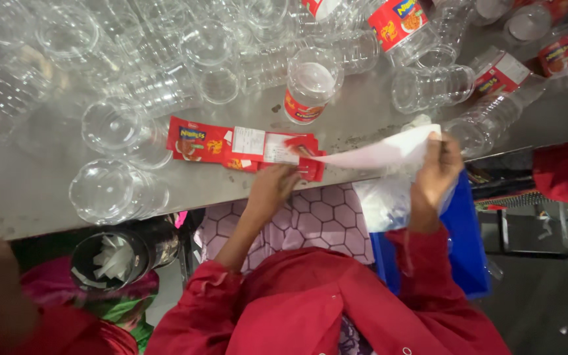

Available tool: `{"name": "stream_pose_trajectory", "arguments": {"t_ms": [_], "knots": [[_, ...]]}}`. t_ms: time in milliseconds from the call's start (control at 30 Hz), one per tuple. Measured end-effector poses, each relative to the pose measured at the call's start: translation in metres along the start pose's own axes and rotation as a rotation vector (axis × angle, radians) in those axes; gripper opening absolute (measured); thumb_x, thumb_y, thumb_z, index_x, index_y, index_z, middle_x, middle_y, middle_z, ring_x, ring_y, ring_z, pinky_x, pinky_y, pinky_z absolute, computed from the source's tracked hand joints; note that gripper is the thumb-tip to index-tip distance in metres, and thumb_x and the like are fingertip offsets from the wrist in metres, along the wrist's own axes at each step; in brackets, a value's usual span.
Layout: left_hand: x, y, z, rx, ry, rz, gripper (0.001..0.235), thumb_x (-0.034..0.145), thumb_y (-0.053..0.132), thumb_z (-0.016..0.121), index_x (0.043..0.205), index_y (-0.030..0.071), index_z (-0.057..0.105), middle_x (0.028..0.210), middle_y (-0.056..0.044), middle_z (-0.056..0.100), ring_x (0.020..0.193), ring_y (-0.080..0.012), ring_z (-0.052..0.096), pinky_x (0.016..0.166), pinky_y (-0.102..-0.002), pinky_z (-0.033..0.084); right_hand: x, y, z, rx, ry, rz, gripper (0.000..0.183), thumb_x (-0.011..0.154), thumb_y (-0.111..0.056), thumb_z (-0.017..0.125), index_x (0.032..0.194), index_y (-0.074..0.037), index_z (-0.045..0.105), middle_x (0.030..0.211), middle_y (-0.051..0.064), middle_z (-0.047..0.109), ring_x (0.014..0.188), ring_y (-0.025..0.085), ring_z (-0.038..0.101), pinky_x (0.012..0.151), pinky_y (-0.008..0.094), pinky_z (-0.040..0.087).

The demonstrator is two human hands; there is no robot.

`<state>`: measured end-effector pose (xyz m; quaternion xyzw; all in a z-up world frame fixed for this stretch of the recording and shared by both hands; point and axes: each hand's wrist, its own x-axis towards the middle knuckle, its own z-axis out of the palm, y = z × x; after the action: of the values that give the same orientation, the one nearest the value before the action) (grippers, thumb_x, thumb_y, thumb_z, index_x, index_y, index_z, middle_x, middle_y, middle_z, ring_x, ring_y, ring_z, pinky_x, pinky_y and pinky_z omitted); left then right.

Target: The person labels plastic containers by hand. The person removes a white backing from a red and yellow label, applies the label to the side of a clear plastic jar, and sets the labeled jar aside.

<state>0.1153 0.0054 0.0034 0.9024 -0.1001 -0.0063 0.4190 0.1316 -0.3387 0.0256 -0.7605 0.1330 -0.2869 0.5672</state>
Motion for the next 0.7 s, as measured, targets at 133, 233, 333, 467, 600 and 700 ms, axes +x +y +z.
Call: {"name": "stream_pose_trajectory", "arguments": {"t_ms": [133, 233, 333, 467, 600, 700], "knots": [[-0.02, 0.059, -0.021, -0.34, 0.305, 0.289, 0.039, 0.089, 0.016, 0.076, 0.12, -0.004, 0.061, 0.136, -0.02, 0.06, 0.125, -0.0413, 0.059, 0.104, -0.046, 0.048, -0.045, -0.011, -0.002, 0.012, -0.449, -0.163, 0.01, 0.104, -0.005, 0.064, 0.115, -0.004, 0.064, 0.104, -0.001, 0.061, 0.089, 0.006, 0.054, 0.075, 0.024, 0.044], [-0.034, 0.086, -0.014, -0.132, 0.3, 0.447, 0.03, 0.08, 0.019, 0.079, 0.093, 0.0, 0.06, 0.135, -0.024, 0.06, 0.125, -0.045, 0.058, 0.1, -0.046, 0.048, -0.102, -0.043, 0.028, -0.115, -0.744, 0.006, 0.01, 0.096, -0.007, 0.071, 0.105, -0.003, 0.072, 0.091, 0.001, 0.066, 0.077, 0.009, 0.053, 0.067, 0.026, 0.042], [-0.049, 0.08, -0.007, -0.585, 0.13, 0.142, 0.021, 0.092, 0.015, 0.078, 0.095, 0.002, 0.061, 0.117, -0.011, 0.068, 0.099, -0.0255, 0.066, 0.084, -0.033, 0.053, -0.107, -0.074, 0.048, 0.299, -0.707, 0.416, 0.013, 0.095, -0.007, 0.069, 0.107, -0.002, 0.066, 0.097, 0.0, 0.065, 0.09, 0.007, 0.059, 0.08, 0.023, 0.048], [-0.059, 0.064, -0.001, -0.628, 0.015, -0.051, 0.017, 0.09, 0.013, 0.078, 0.101, 0.002, 0.071, 0.084, -0.009, 0.059, 0.071, -0.0199, 0.055, 0.063, -0.03, 0.044, -0.113, -0.095, 0.06, 0.297, -0.751, 0.417, 0.009, 0.097, -0.009, 0.068, 0.105, -0.004, 0.066, 0.098, 0.0, 0.065, 0.091, 0.006, 0.06, 0.081, 0.023, 0.048], [-0.063, 0.056, -0.001, -0.503, 0.019, -0.011, 0.014, 0.092, 0.011, 0.078, 0.103, 0.002, 0.075, 0.076, -0.007, 0.052, 0.062, -0.0142, 0.045, 0.056, -0.028, 0.036, -0.121, -0.09, 0.061, -0.058, -0.761, -0.461, 0.008, 0.098, -0.012, 0.066, 0.103, -0.005, 0.066, 0.103, 0.004, 0.068, 0.099, 0.014, 0.061, 0.089, 0.028, 0.047], [-0.066, 0.058, -0.002, -0.641, -0.013, -0.034, 0.021, 0.09, 0.01, 0.077, 0.109, 0.001, 0.073, 0.077, -0.004, 0.053, 0.065, -0.0101, 0.044, 0.057, -0.027, 0.036, -0.124, -0.057, 0.057, 0.084, -0.699, -0.092, 0.007, 0.1, -0.013, 0.065, 0.1, -0.006, 0.069, 0.095, 0.004, 0.069, 0.085, 0.014, 0.062, 0.078, 0.028, 0.05]]}}
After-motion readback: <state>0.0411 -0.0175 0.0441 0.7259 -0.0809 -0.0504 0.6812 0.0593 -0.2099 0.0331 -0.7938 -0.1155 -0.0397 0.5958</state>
